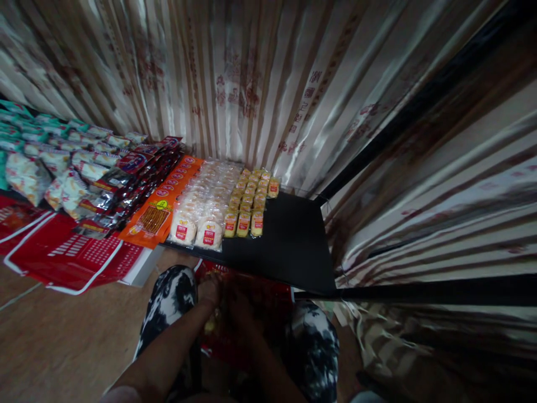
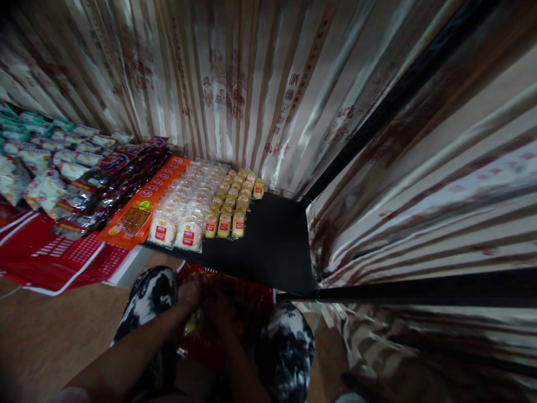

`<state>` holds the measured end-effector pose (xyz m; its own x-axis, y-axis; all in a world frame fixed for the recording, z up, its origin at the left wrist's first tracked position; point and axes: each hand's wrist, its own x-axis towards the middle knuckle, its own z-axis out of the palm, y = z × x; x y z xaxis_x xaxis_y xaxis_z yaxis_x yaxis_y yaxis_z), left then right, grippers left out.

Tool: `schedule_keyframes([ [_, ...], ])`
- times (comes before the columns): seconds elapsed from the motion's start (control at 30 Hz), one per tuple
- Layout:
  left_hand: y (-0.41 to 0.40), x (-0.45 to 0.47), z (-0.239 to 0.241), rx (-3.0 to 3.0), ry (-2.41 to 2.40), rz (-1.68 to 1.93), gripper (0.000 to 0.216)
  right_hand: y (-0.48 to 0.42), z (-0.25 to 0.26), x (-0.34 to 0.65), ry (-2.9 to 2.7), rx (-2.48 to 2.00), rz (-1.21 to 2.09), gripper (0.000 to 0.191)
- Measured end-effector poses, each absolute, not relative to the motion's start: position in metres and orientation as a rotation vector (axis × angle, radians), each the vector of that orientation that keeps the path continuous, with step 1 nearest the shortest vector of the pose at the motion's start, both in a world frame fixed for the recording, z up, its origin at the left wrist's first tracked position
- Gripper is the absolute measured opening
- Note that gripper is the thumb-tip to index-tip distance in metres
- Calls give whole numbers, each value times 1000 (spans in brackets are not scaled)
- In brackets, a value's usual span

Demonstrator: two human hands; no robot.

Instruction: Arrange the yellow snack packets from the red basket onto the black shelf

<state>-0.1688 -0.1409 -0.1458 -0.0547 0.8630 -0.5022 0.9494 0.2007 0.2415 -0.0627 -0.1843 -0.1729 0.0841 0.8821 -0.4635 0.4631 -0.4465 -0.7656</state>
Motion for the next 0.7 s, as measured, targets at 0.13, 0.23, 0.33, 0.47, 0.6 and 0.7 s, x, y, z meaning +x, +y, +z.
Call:
schedule_keyframes([
  [0.13, -148, -166, -135, 1780, 1972, -171, 32, -184, -169, -59, -1251, -1974, 1269, 36],
  [0.23, -161, -167, -125, 1932, 1968, -58, 32, -183, -160, -56, -1187, -1952, 1216, 41],
  [0.33, -176, -172, -114, 2118, 1908, 157, 26, -182, -143, -53, -1077, -1762, 1228, 44],
  [0.47, -190, -179, -93, 2249, 1752, 448, 15, -185, -108, -50, -992, -1541, 1276, 41],
  [0.6, -198, -185, -74, 2250, 1563, 660, 20, -191, -78, -47, -887, -1419, 1382, 36],
  [0.7, -204, -188, -67, 2233, 1418, 787, 30, -195, -64, -44, -751, -1332, 1473, 39],
])
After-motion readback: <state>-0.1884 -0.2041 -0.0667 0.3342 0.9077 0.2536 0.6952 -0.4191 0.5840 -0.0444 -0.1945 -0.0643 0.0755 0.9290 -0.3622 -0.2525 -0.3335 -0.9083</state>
